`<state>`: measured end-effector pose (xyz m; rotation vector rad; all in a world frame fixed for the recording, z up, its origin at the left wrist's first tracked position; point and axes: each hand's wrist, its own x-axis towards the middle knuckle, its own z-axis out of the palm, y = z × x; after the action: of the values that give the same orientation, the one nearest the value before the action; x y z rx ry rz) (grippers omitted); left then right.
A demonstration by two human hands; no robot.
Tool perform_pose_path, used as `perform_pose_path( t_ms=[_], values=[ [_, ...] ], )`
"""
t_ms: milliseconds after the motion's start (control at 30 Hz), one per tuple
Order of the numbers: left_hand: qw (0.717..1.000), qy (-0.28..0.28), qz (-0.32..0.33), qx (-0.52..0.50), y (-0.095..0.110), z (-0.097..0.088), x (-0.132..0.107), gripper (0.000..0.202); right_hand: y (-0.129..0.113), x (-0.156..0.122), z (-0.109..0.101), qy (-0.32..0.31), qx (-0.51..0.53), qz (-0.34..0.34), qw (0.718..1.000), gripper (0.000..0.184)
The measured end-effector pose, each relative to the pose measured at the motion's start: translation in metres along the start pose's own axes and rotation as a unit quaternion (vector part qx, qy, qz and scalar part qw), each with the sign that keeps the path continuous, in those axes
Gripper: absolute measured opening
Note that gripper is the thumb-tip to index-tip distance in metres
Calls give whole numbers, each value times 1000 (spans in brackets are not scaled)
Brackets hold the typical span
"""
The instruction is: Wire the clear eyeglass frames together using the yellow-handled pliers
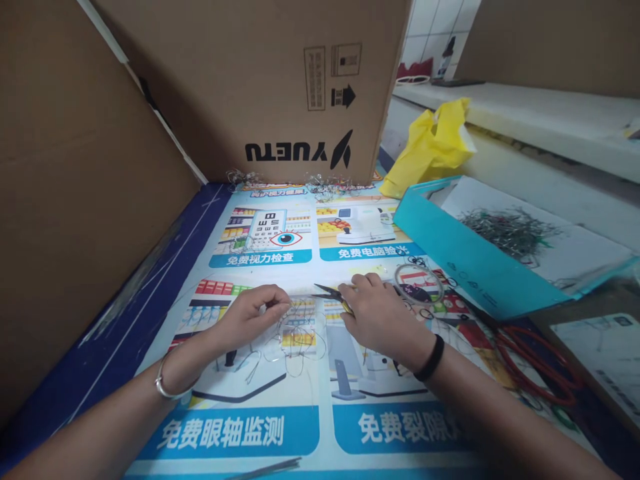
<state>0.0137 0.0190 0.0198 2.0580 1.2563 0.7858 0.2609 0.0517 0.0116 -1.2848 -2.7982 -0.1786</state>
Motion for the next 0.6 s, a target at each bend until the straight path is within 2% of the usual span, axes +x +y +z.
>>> perform_pose_path(
  t_ms=[233,600],
  values=[
    [1000,2,-5,4,0,0,0,14,-6,3,-2,-6,-28,3,1000,23],
    [1000,8,-7,2,0,2,0,12,-11,5,14,20,-61,27,998,12]
  ],
)
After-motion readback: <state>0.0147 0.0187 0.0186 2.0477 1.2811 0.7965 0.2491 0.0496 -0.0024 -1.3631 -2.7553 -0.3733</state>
